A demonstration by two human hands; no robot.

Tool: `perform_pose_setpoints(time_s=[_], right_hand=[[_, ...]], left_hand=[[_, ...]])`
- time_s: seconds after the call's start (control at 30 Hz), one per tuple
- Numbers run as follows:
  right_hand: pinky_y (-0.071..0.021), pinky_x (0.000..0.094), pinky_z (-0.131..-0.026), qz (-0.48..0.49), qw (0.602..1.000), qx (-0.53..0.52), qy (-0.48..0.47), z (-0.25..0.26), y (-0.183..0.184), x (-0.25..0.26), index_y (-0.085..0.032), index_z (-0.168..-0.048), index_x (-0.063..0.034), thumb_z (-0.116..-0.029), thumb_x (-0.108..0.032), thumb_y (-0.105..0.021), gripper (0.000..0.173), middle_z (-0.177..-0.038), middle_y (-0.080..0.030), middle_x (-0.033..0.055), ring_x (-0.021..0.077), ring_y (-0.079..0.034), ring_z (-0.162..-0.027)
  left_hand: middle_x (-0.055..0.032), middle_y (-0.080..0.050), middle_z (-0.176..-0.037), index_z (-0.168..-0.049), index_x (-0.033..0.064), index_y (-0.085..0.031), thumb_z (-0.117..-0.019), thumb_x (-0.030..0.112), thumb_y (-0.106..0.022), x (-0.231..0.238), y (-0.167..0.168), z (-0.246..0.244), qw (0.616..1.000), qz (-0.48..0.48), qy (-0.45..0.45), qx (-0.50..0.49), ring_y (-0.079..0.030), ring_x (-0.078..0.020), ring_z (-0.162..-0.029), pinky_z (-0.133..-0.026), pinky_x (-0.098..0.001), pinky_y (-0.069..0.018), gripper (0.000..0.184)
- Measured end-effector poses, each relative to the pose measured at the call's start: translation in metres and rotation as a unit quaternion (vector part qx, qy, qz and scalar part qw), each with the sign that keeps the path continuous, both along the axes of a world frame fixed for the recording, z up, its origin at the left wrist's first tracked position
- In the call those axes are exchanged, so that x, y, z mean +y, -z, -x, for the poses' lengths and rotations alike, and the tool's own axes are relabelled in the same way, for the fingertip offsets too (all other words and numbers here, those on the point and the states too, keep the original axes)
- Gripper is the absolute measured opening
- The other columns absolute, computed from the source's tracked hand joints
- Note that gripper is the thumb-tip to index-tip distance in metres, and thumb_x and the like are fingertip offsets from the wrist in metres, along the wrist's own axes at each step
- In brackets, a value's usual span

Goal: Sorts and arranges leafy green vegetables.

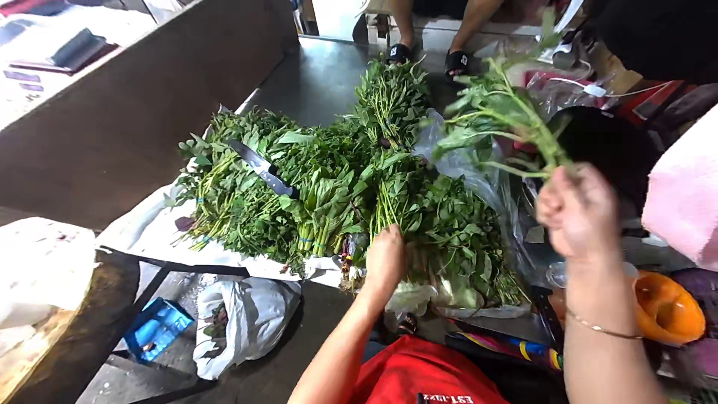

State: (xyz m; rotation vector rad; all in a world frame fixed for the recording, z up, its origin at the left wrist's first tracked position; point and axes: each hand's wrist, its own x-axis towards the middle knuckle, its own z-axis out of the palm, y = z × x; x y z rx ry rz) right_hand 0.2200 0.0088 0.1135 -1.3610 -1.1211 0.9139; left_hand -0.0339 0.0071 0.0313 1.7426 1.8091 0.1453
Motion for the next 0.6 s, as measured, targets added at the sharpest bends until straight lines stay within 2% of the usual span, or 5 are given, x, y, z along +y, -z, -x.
perform_pose_setpoints(time_s=[0.13,0.2,0.3,0.47,0.6], right_hand=[[-0.0321,0.0173,-0.043,0.260,0.959,0.072,-0.089,0.029,0.090,-0.024,-0.053,-0.117,-0.0056,-0.1116,-0.027,-0.040,0.026,-0.066,-0.041,-0.0073,0.0009,-0.034,-0.047],[-0.0322,0.0148,-0.040,0.324,0.920,0.166,-0.143,0.030,0.122,-0.036,-0.058,-0.112,-0.0051,-0.1124,-0.028,-0.037,0.031,-0.063,-0.042,-0.0071,-0.0001,-0.035,-0.044],[-0.0347,0.0128,-0.039,0.285,0.907,0.273,-0.149,0.024,0.124,-0.043,-0.060,-0.106,-0.0061,-0.1127,-0.028,-0.032,0.035,-0.059,-0.044,-0.0086,-0.0017,-0.037,-0.042],[-0.0377,0.0106,-0.040,0.136,0.916,0.357,-0.119,0.000,0.085,-0.040,-0.057,-0.100,-0.0128,-0.1124,-0.030,-0.027,0.037,-0.059,-0.048,-0.0110,-0.0044,-0.041,-0.042],[-0.0387,0.0098,-0.042,0.057,0.926,0.356,-0.116,-0.010,0.062,-0.042,-0.059,-0.098,-0.0144,-0.1116,-0.032,-0.032,0.034,-0.061,-0.050,-0.0117,-0.0051,-0.042,-0.044]], left_hand=[[-0.0192,-0.071,-0.104,-0.110,0.0008,-0.071,-0.0981,0.024,-0.062,0.017,0.001,0.030,0.997,0.035,-0.014,-0.060,-0.069,-0.0342,-0.100,-0.090,-0.0557,-0.0540,0.027],[-0.0136,-0.072,-0.094,-0.111,-0.0008,-0.070,-0.1004,0.022,-0.064,0.027,-0.009,0.050,0.981,0.022,-0.031,-0.190,-0.070,-0.0228,-0.081,-0.079,-0.0430,-0.0584,0.026],[-0.0096,-0.071,-0.088,-0.117,-0.0021,-0.061,-0.1066,0.020,-0.053,0.046,-0.042,0.072,0.935,0.016,-0.060,-0.349,-0.065,-0.0128,-0.066,-0.063,-0.0298,-0.0554,0.025],[-0.0001,-0.070,-0.084,-0.108,0.0070,-0.059,-0.1074,0.017,-0.047,0.072,-0.140,0.087,0.898,-0.113,-0.031,-0.424,-0.063,-0.0053,-0.064,-0.057,-0.0211,-0.0533,0.016],[0.0022,-0.071,-0.086,-0.104,0.0129,-0.059,-0.1079,0.018,-0.046,0.087,-0.190,0.088,0.857,-0.179,0.042,-0.482,-0.060,-0.0022,-0.061,-0.053,-0.0160,-0.0494,0.015]])
